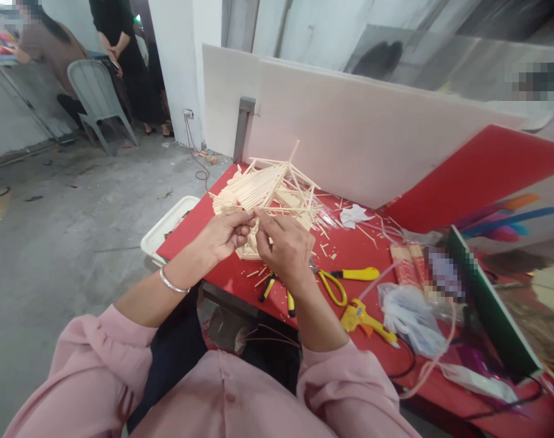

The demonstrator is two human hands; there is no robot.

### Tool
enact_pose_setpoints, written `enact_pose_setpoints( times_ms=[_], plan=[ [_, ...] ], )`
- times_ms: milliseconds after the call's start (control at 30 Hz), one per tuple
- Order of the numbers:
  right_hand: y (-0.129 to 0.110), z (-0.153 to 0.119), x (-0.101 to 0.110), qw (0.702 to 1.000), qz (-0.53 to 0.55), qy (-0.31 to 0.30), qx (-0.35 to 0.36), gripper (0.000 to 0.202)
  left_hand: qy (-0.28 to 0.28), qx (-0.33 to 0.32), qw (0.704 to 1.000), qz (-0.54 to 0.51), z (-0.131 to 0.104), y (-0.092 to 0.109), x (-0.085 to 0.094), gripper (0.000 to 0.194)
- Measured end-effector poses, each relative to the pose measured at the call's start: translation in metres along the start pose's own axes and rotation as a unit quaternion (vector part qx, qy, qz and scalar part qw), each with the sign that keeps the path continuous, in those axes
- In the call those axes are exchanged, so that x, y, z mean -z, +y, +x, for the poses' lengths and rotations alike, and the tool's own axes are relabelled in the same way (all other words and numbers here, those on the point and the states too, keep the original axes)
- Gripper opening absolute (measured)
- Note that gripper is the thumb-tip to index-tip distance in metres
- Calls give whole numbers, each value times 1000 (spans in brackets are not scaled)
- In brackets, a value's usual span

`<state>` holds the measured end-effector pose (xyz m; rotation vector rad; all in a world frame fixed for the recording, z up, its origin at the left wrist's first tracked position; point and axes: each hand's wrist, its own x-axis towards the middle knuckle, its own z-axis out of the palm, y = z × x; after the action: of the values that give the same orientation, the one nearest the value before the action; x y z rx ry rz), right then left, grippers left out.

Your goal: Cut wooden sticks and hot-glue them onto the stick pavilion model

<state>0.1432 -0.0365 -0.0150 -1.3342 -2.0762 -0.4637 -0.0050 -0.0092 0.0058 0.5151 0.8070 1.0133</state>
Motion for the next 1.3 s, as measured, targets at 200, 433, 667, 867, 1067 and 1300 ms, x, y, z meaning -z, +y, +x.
enact_pose_setpoints(
  times_ms=[200, 433, 667, 867, 1067, 1300],
  plan=[
    [0, 0, -3, 1000, -1, -15, -10, 42, -5, -9, 1000, -6, 1, 1, -1, 19],
    [-1, 0, -4, 1000, -6, -13, -13, 42, -6, 3, 1000, -14, 6, 2, 3, 12],
    [0, -1, -5, 1000, -5, -16, -15, 41, -1, 8, 1000, -23, 7, 4, 8, 14],
    [0, -1, -5, 1000, -5, -18, -18, 41, -26, 6, 999, -17, 9, 2, 10, 12],
    [-1, -1, -6, 1000, 17, -16, -20, 41, -35, 8, 999, -6, 8, 2, 6, 15],
    [-10, -2, 0, 980, 164, 69, -84, 33, -61, 32, 998, 0, -12, 0, 14, 13]
  ],
)
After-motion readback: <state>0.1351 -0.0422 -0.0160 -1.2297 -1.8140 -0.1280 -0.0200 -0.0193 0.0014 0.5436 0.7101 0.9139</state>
